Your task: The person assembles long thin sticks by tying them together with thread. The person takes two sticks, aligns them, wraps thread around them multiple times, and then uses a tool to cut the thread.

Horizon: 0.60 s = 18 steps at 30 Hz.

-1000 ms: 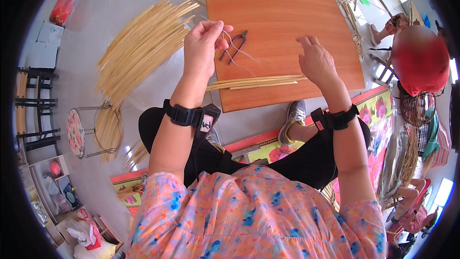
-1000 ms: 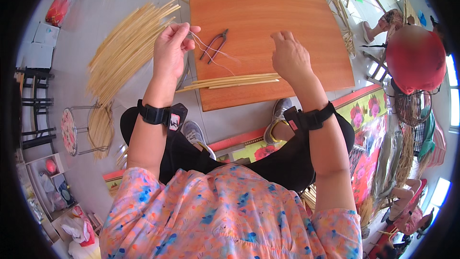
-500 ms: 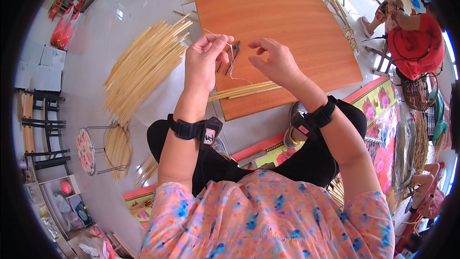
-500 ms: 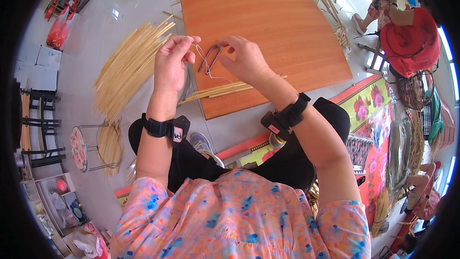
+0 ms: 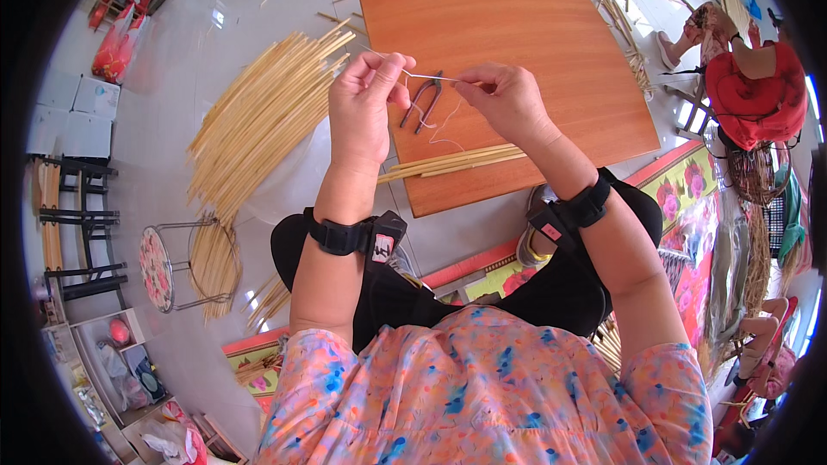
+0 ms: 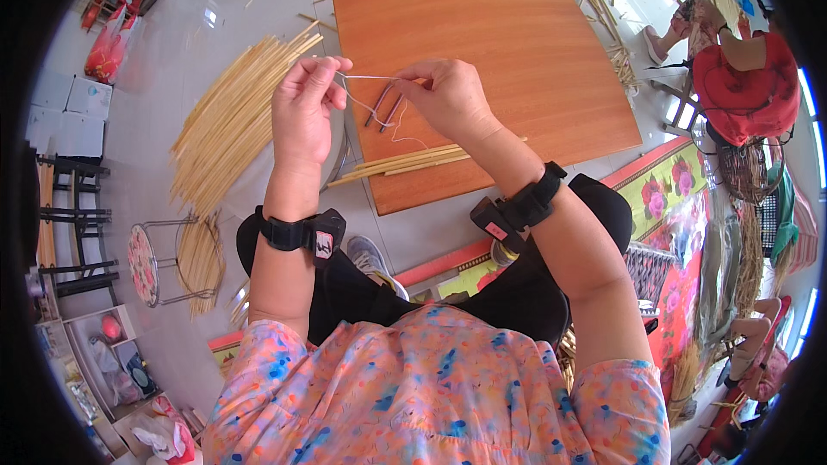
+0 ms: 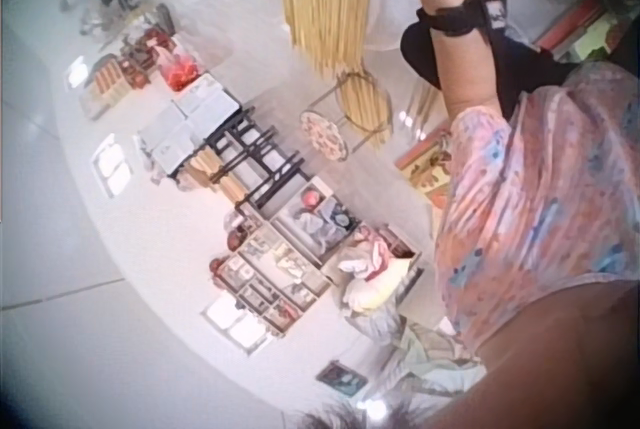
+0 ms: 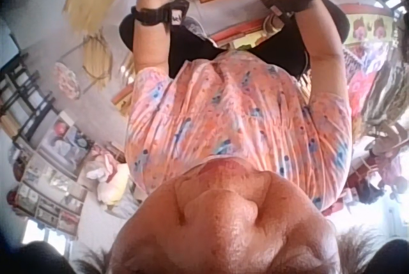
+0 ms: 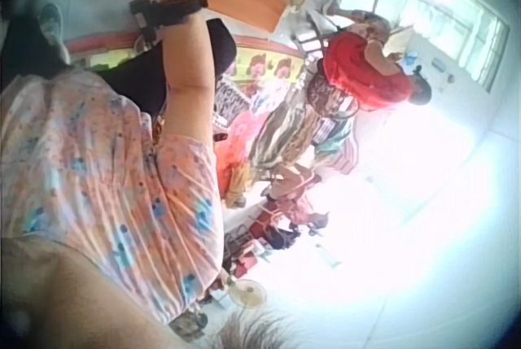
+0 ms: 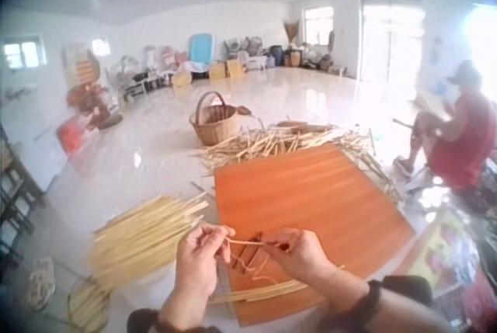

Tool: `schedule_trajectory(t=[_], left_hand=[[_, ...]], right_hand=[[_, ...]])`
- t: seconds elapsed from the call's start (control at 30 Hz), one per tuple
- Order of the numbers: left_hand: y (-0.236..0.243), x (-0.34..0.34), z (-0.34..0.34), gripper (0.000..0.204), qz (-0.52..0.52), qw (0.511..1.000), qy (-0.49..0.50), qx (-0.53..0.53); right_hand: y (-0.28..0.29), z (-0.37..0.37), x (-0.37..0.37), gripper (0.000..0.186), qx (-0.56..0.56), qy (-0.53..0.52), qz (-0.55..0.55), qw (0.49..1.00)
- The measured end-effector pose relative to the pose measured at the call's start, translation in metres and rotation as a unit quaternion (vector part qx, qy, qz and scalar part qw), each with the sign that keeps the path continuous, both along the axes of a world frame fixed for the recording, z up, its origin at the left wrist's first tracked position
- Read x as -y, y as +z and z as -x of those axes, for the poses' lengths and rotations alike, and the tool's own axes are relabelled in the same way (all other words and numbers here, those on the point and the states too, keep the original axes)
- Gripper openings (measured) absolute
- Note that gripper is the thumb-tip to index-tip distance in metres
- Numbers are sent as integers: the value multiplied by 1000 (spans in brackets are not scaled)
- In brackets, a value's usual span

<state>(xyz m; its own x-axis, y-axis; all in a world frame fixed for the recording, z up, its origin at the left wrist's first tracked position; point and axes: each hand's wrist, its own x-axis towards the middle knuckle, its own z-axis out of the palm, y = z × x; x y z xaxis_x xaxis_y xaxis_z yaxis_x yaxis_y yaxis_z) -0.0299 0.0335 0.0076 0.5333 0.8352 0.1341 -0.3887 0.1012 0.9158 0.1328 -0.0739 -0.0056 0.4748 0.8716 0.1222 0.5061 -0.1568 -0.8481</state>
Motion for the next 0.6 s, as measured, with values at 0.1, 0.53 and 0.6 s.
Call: schedule_trajectory(t=[0.1, 0.53, 0.6], left_hand=[[3, -5, 4, 15, -2, 1000, 12, 25], [-2, -13, 10, 14, 29, 999, -3, 46], [-1, -11, 9, 14, 28, 999, -12, 40]], right_hand=[[1, -2, 0, 19, 21, -8, 22, 1000], [-5, -10, 1, 37, 89, -59, 10, 994], [0, -12, 2, 35, -12, -39, 30, 999]])
